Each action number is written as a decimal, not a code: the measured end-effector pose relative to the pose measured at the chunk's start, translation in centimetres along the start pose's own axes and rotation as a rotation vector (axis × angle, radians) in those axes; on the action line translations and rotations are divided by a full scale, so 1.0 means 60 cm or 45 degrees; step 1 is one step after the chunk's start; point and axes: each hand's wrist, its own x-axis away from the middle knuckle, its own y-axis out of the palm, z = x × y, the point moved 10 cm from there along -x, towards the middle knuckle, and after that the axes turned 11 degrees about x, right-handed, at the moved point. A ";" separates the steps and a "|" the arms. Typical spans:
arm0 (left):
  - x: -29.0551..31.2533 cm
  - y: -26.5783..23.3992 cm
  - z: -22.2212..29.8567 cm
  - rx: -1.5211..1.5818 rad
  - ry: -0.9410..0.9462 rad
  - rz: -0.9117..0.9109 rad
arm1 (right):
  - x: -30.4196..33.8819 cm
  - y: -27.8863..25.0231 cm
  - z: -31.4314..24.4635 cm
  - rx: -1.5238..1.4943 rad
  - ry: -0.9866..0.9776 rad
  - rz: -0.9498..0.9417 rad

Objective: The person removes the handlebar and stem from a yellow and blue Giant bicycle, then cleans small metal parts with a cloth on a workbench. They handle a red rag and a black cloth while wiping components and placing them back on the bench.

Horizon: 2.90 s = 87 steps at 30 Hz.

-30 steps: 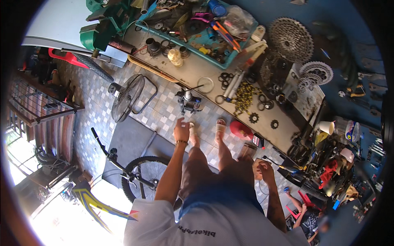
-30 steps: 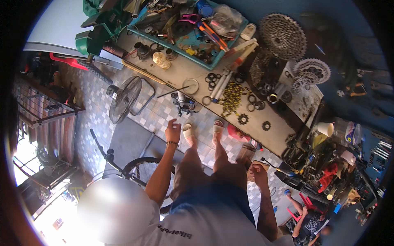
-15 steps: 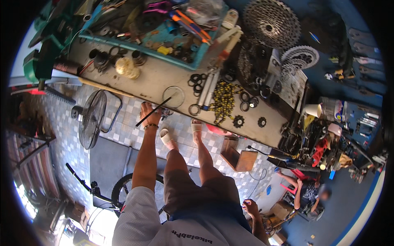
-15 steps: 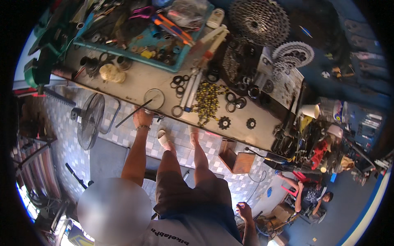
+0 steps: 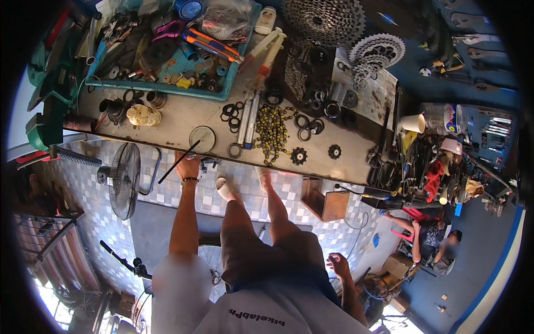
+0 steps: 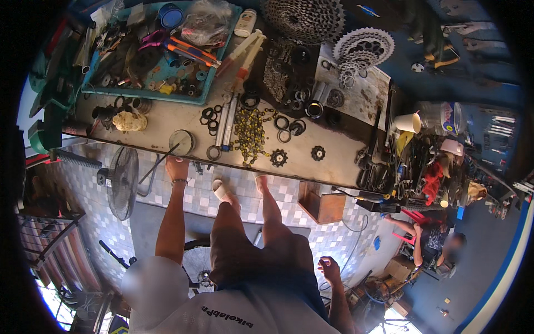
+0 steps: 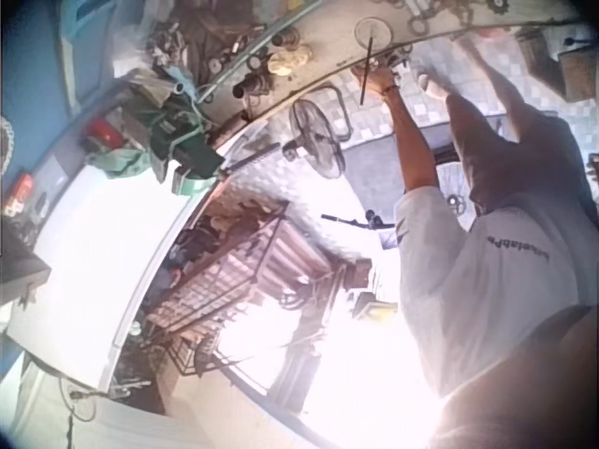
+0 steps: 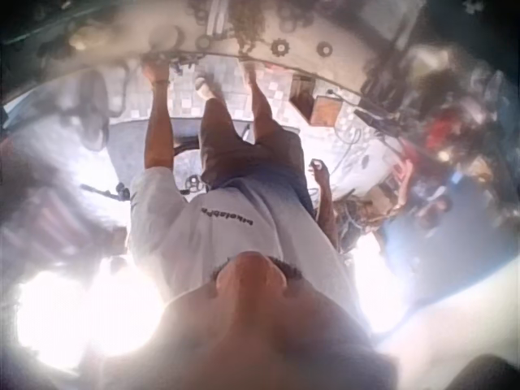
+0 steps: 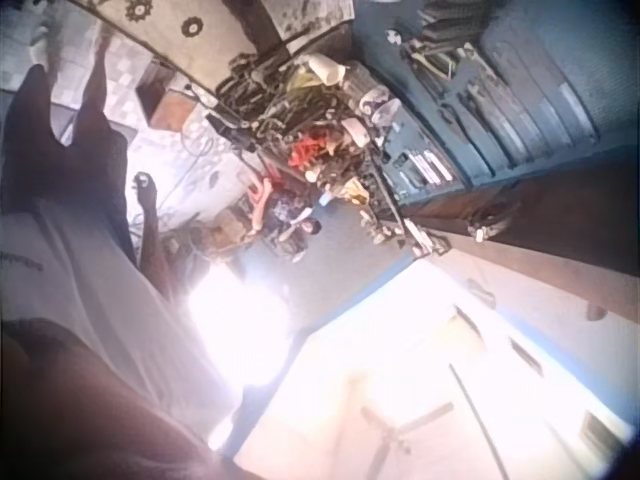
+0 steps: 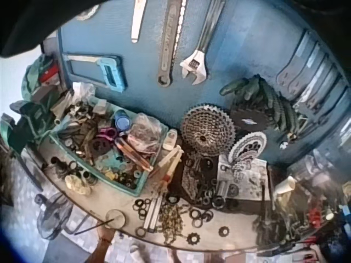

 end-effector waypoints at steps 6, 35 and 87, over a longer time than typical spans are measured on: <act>0.007 -0.030 0.047 0.161 -0.005 0.052 | -0.012 -0.004 0.008 -0.023 0.057 -0.007; 0.037 -0.061 0.130 0.130 -0.110 0.357 | -0.058 -0.053 0.016 0.045 -0.002 -0.036; 0.547 -0.120 0.408 0.781 -0.404 -0.491 | -0.122 -0.200 -0.401 0.014 -1.009 0.212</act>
